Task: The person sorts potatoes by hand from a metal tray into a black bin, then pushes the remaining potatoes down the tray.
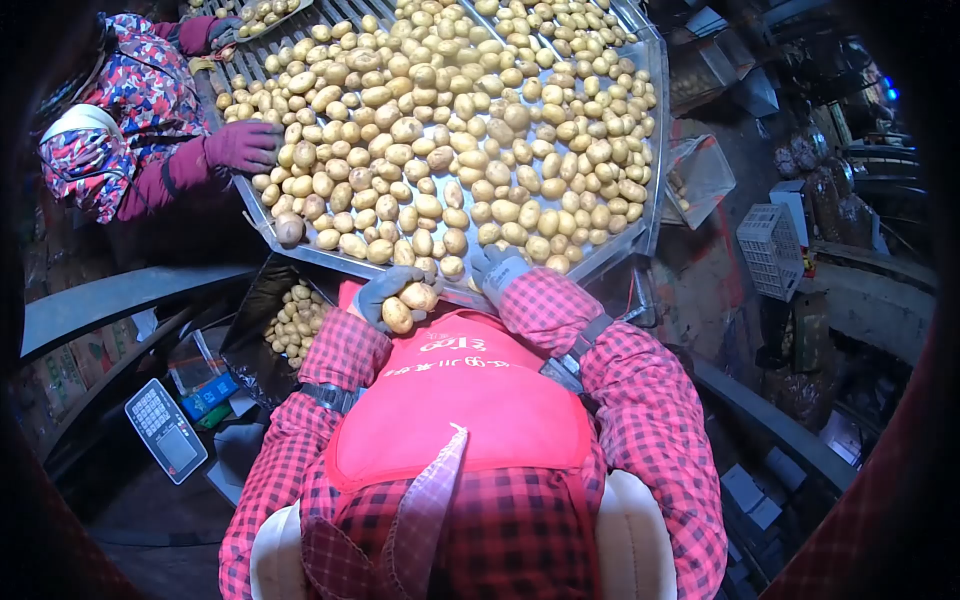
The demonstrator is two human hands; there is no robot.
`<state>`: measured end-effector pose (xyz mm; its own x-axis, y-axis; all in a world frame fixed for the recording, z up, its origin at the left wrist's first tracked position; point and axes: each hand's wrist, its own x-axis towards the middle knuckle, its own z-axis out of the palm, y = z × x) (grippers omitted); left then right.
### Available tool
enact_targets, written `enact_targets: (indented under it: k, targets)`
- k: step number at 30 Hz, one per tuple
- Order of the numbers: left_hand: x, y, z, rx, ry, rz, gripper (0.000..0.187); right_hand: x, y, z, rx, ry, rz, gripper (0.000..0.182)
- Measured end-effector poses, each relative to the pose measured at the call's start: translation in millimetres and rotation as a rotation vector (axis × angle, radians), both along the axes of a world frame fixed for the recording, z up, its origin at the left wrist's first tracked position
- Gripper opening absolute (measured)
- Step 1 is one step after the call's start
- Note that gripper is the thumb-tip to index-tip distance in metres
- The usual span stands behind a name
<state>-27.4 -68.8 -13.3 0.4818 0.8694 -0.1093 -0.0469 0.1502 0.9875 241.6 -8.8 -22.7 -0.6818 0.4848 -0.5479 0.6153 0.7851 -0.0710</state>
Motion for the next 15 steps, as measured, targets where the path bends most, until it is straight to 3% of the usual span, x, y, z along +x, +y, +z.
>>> enact_targets:
  k: [3,4,7,8,11,12,13,15]
  targets:
    - [7.3,6.2,0.4,-1.104,-0.828,0.092,0.046,8.8,8.5,-8.2,0.002,0.021,-0.017,0.028]
    - [11.2,7.4,8.5,-1.115,-0.805,0.089,0.048,13.5,12.3,-5.6,0.021,0.119,-0.045,0.031]
    - [22.5,12.0,22.1,-1.156,-0.772,0.095,0.054,1.6,8.6,16.4,-0.184,0.626,-0.545,0.036]
    - [25.9,14.3,22.2,-1.185,-0.783,0.094,0.056,-8.8,2.6,-1.3,-0.083,0.940,-0.589,0.050]
    - [35.1,14.2,22.5,-1.122,-0.884,0.184,0.064,-29.2,2.0,88.3,-0.424,0.797,-0.515,0.056]
    - [34.1,13.1,28.1,-1.193,-0.900,0.299,0.065,-28.6,10.1,81.1,-0.638,0.939,-0.576,0.055]
    - [32.3,12.8,35.2,-1.258,-0.914,0.417,0.067,-22.6,16.1,68.6,-0.559,0.976,-0.742,0.053]
    - [3.4,-6.7,16.4,-0.950,-0.993,0.202,0.071,8.9,27.6,35.8,-0.390,1.034,-1.068,0.049]
